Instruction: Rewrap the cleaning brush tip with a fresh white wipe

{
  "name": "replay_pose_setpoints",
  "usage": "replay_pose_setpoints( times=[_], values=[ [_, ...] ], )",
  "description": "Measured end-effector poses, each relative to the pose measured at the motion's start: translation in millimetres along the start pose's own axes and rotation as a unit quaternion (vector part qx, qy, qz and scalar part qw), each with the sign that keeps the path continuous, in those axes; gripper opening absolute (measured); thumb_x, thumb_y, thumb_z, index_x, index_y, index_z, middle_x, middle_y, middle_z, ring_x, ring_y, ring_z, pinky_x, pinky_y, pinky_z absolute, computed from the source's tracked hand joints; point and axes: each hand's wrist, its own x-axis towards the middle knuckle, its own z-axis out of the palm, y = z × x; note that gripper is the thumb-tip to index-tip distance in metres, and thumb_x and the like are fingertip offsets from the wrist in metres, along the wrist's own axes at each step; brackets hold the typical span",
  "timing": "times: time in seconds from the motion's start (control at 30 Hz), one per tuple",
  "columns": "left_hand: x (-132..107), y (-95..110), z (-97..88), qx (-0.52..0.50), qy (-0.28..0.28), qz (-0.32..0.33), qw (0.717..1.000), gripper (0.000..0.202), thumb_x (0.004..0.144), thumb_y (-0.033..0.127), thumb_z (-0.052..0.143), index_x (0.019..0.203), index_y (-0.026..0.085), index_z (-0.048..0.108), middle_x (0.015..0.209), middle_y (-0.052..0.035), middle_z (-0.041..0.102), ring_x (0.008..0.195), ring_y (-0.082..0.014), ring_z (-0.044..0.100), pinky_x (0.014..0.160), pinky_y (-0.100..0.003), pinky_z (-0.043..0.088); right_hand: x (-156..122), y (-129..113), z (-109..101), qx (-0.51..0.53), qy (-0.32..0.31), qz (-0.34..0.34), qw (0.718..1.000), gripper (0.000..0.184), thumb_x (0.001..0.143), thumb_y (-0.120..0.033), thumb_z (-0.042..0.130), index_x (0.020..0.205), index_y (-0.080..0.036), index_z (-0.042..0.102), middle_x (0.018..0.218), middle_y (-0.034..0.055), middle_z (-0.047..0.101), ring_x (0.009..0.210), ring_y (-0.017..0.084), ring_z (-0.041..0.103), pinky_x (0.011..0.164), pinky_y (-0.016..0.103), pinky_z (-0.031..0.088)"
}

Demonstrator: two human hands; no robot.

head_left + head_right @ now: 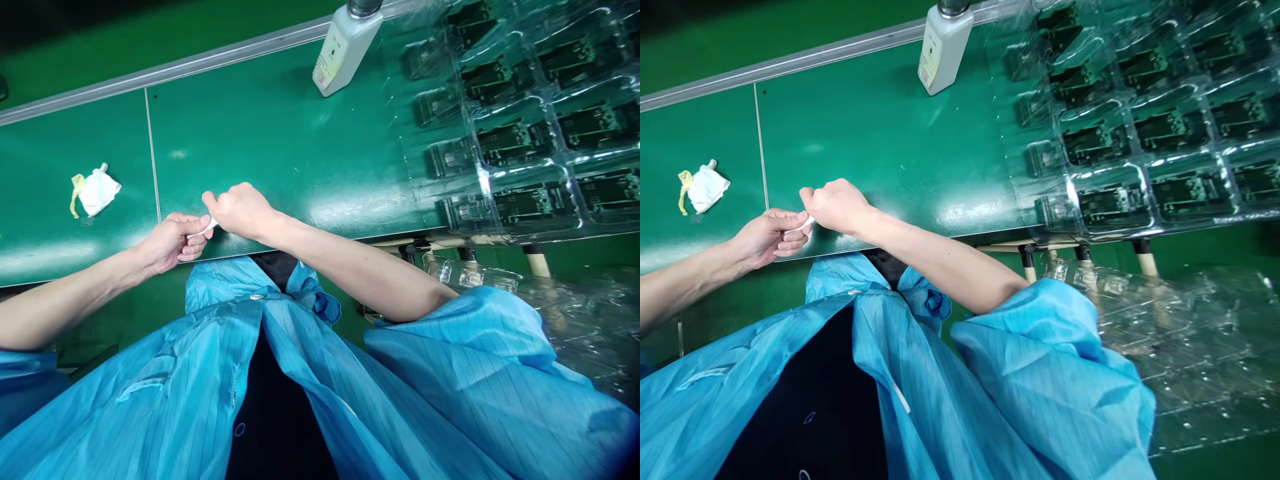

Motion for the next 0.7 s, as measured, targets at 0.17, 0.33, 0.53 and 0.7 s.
replay_pose_setpoints(
  times=[0.17, 0.33, 0.53, 0.7],
  values=[
    [-4, -10, 10.1, -0.144, -0.042, -0.009, 0.989, 0.027, 0.076, 0.034, 0.067, 0.065, 0.015, 0.053, 0.046, 0.0085, 0.024, 0.037, -0.0043, 0.022, 0.034, -0.017, 0.015, -1, 2, 4, -0.011, 0.032, -0.015, 0.999, 0.043, 0.096, -0.012, 0.023, 0.133, -0.003, 0.042, 0.088, 0.0167, 0.070, 0.088, 0.026, 0.067, 0.067, 0.033, 0.040],
    [-4, -21, 0.1, 0.208, 0.045, 0.127, 0.969, 0.031, 0.087, 0.042, 0.053, 0.073, 0.014, 0.059, 0.052, 0.0012, 0.044, 0.045, -0.0108, 0.041, 0.044, -0.023, 0.032, -3, -9, 10, 0.026, -0.025, 0.013, 0.999, 0.042, 0.095, -0.010, 0.028, 0.135, 0.002, 0.038, 0.084, 0.0172, 0.071, 0.086, 0.026, 0.068, 0.069, 0.034, 0.045],
    [-4, -29, -6.9, 0.640, 0.136, 0.375, 0.657, 0.032, 0.095, 0.026, 0.037, 0.072, 0.015, 0.058, 0.063, -0.0042, 0.051, 0.054, -0.0150, 0.045, 0.052, -0.029, 0.028, 1, -20, 10, 0.068, -0.053, 0.042, 0.995, 0.029, 0.093, -0.007, 0.038, 0.116, -0.001, 0.054, 0.091, 0.0203, 0.071, 0.089, 0.025, 0.070, 0.070, 0.032, 0.049],
    [-1, -34, -9.7, 0.609, 0.150, 0.433, 0.647, 0.033, 0.095, 0.024, 0.036, 0.068, 0.017, 0.055, 0.054, 0.0006, 0.041, 0.047, -0.0108, 0.034, 0.049, -0.027, 0.022, -5, -7, 0, 0.107, -0.066, -0.016, 0.992, 0.017, 0.091, -0.017, 0.050, 0.100, -0.011, 0.064, 0.091, 0.0145, 0.071, 0.089, 0.025, 0.068, 0.067, 0.030, 0.046]
  ],
)
